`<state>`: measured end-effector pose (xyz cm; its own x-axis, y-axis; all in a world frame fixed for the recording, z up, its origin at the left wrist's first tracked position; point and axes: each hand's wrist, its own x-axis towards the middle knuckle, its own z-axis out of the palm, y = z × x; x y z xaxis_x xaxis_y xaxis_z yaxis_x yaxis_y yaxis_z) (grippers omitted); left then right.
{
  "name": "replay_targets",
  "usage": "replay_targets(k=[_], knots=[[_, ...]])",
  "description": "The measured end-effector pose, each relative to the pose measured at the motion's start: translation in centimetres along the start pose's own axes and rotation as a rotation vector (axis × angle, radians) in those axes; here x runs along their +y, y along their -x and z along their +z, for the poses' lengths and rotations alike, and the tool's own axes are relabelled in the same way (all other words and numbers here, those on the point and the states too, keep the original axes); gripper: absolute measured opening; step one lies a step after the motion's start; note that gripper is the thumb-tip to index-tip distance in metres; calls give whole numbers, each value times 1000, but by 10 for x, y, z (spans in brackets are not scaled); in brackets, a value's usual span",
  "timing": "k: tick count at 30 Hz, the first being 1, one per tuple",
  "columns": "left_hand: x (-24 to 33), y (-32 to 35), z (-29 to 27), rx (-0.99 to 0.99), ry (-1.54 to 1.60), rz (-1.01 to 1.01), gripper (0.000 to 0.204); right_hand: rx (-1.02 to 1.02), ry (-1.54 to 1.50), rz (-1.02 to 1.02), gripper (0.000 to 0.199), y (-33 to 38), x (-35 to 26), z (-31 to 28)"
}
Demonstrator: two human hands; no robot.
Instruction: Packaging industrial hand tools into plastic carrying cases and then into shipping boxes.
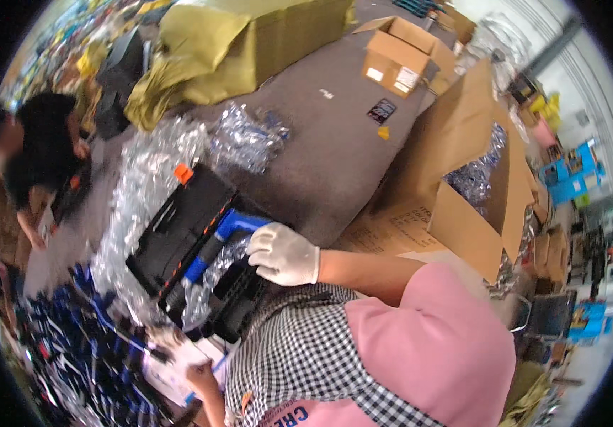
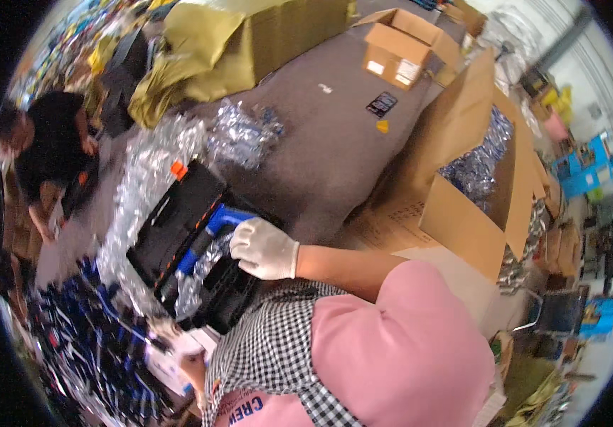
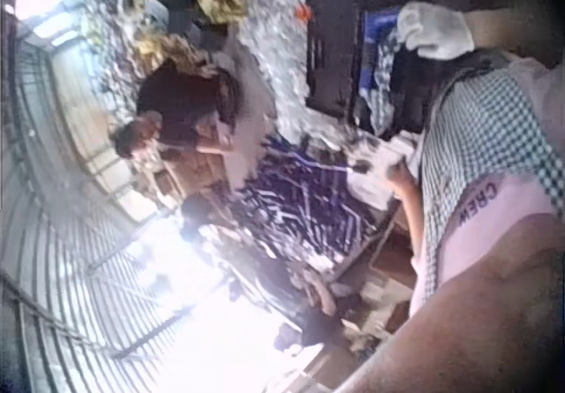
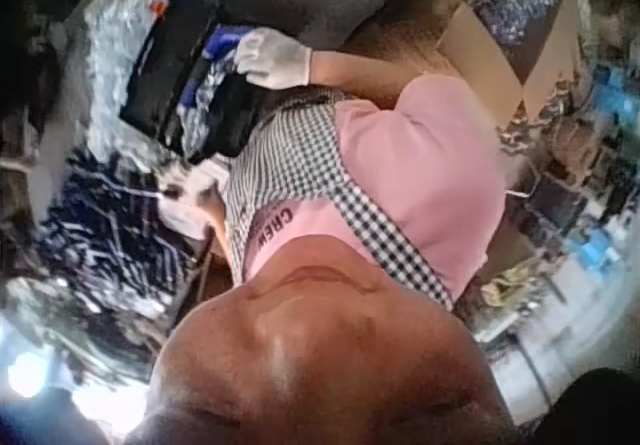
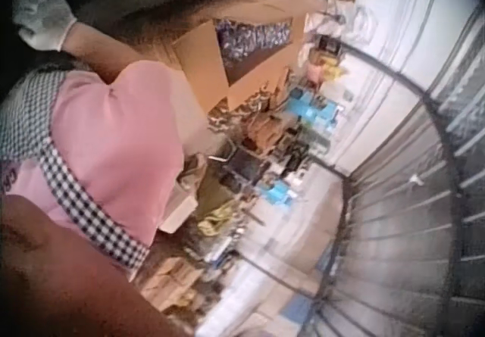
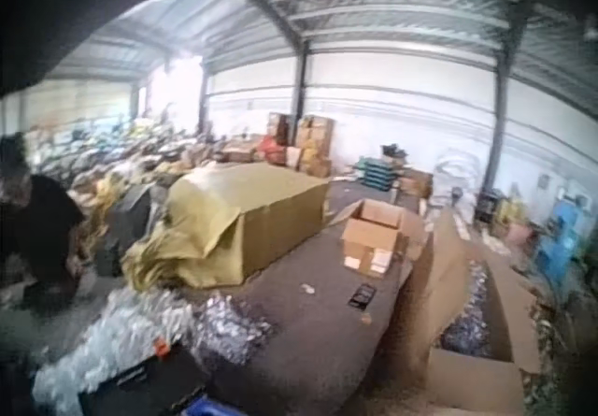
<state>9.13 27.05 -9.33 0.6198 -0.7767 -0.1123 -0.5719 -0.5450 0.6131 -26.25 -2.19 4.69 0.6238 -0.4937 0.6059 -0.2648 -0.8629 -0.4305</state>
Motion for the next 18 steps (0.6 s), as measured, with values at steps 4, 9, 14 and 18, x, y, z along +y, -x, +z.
replay_targets(k=[4,9,14,18], knots=[[-72,-11,28,-111,-132,157,22,-33,-33,10,14,7,13,5],[-88,-21,24,-115,-162,249,23,-63,-52,1,14,-3,18,9],[-95,-25,21,-116,-188,313,24,-93,-72,21,17,-8,24,10],[-96,-26,19,-117,-210,357,25,-115,-101,-5,17,-16,25,9]])
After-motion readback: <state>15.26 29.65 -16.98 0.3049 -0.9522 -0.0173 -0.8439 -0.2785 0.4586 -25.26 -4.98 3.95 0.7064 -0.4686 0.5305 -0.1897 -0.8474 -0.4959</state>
